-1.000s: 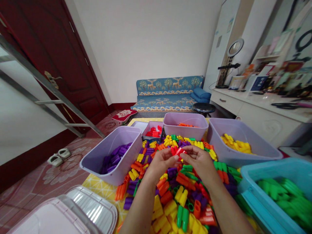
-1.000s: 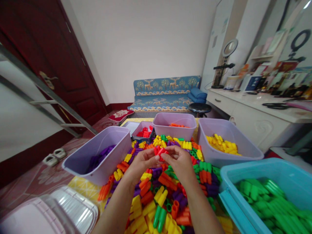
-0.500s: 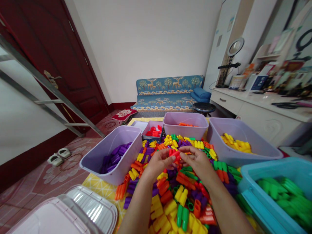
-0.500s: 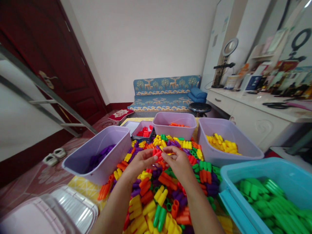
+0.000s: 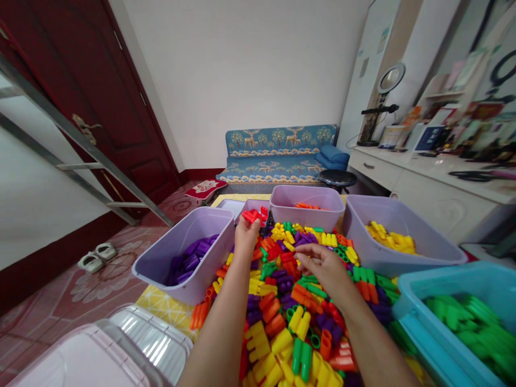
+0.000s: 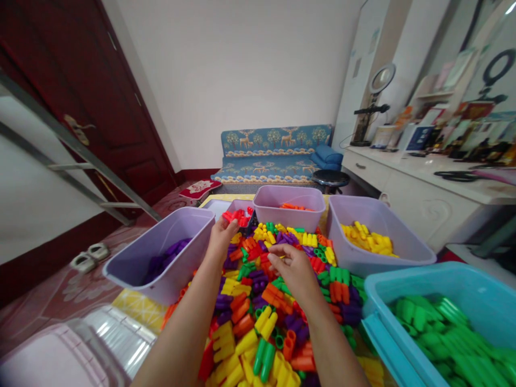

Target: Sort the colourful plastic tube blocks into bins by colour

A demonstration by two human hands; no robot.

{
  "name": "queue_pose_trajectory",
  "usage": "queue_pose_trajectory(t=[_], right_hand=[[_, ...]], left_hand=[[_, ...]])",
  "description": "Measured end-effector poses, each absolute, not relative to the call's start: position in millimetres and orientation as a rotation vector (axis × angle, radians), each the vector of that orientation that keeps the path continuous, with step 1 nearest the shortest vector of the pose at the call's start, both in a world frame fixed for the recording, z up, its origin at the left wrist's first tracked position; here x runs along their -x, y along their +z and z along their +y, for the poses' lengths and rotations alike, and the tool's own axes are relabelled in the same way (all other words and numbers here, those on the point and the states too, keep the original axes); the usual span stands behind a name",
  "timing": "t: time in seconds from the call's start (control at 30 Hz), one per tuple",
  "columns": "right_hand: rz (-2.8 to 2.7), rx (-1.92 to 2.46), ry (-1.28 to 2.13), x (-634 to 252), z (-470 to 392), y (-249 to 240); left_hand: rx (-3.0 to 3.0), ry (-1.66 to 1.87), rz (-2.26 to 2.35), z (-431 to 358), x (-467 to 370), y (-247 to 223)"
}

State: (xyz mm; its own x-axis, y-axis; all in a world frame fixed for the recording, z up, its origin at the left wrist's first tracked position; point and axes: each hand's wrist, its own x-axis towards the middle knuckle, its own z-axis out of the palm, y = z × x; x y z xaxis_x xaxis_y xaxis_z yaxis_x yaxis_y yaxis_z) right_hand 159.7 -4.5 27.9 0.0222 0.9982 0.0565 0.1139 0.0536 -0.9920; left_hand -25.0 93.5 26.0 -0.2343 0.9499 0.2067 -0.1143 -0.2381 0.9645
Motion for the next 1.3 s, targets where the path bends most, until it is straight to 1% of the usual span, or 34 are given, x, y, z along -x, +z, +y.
queue_pose_trajectory(t=[0.13, 0.27, 0.37, 0.47, 0.53, 0.6, 0.7, 0.77, 0.87, 1.1, 1.17, 1.3], right_hand=[[-1.274, 1.257, 1.076, -162, -3, 27], [-1.271, 1.254, 1.046, -162, -3, 24], [-1.279, 1.258, 1.018, -162, -3, 23], [-1.260, 1.261, 1.018, -162, -2, 25], [-1.245, 1.264, 1.024, -164, -2, 27], [-1.240, 1.269, 1.019, -165, -2, 28], [-1.241, 1.260, 1.013, -167, -2, 29], [-1.236, 1.247, 1.017, -169, -2, 29], [-1.221, 1.243, 1.015, -173, -2, 27], [-1.214, 1.255, 0.984, -177, 2, 21], [-1.240, 1.269, 0.916, -181, 5, 16], [-1.366, 1.409, 0.661, -193, 12, -2]], left_hand=[[-1.243, 1.530, 0.909, 82, 18, 29], [-1.449, 1.287, 0.886, 49, 20, 31], [-1.718, 0.961, 0.952, 16, 32, 50], [-2.081, 0.555, 1.113, -21, 45, 74], [-2.183, 0.371, 1.226, -44, 46, 82], [-2.226, 0.251, 1.295, -63, 38, 79], [-2.232, 0.030, 1.370, -79, 18, 59], [-2.228, 0.027, 1.440, -82, 5, 43], [-2.223, 0.112, 1.492, -75, -7, 24], [-2.290, 0.429, 1.575, -24, -8, 6], [-2.283, 0.490, 1.606, -9, -7, 2], [-2.273, 0.546, 1.609, 8, -4, -6]])
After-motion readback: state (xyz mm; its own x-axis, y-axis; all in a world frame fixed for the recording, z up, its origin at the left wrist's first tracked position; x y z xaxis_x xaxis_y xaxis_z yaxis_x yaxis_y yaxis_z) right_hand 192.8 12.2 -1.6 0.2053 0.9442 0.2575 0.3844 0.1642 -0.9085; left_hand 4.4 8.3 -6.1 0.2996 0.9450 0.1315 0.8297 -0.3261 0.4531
